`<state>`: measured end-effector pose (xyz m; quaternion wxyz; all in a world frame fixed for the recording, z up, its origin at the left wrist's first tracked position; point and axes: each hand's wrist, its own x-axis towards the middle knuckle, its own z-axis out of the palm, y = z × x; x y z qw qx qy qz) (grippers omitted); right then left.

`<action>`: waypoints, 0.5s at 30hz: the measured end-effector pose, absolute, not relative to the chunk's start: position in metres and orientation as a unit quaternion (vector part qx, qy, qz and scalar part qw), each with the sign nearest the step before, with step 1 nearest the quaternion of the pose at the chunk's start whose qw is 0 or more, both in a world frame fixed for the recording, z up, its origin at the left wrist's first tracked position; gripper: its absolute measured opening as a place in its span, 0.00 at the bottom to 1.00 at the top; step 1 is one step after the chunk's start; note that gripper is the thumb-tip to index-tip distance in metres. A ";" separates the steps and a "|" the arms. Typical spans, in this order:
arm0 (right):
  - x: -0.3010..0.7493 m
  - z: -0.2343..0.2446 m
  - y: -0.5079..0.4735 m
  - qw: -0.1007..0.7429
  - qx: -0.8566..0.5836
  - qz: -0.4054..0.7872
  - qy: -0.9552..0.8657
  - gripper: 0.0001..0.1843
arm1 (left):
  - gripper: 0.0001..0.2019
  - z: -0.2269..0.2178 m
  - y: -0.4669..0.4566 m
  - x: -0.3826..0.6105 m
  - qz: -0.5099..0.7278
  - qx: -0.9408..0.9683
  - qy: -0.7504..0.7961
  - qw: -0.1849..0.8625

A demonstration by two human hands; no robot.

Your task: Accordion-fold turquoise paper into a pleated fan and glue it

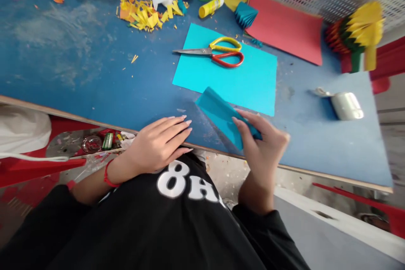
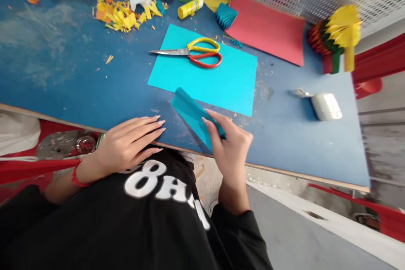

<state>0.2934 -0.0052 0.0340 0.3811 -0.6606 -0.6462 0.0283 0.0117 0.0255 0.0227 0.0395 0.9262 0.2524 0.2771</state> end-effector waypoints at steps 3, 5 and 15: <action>0.277 0.025 -0.008 0.379 -0.630 0.034 -0.677 0.12 | 0.08 0.021 0.022 -0.003 0.355 0.891 0.276 0.063; 0.267 0.021 -0.012 0.380 -0.616 0.033 -0.689 0.13 | 0.08 0.019 0.018 -0.017 0.388 0.860 0.326 0.063; 0.204 0.024 -0.015 0.362 -0.524 0.008 -0.770 0.13 | 0.06 0.008 -0.005 -0.059 0.402 0.849 0.341 -0.022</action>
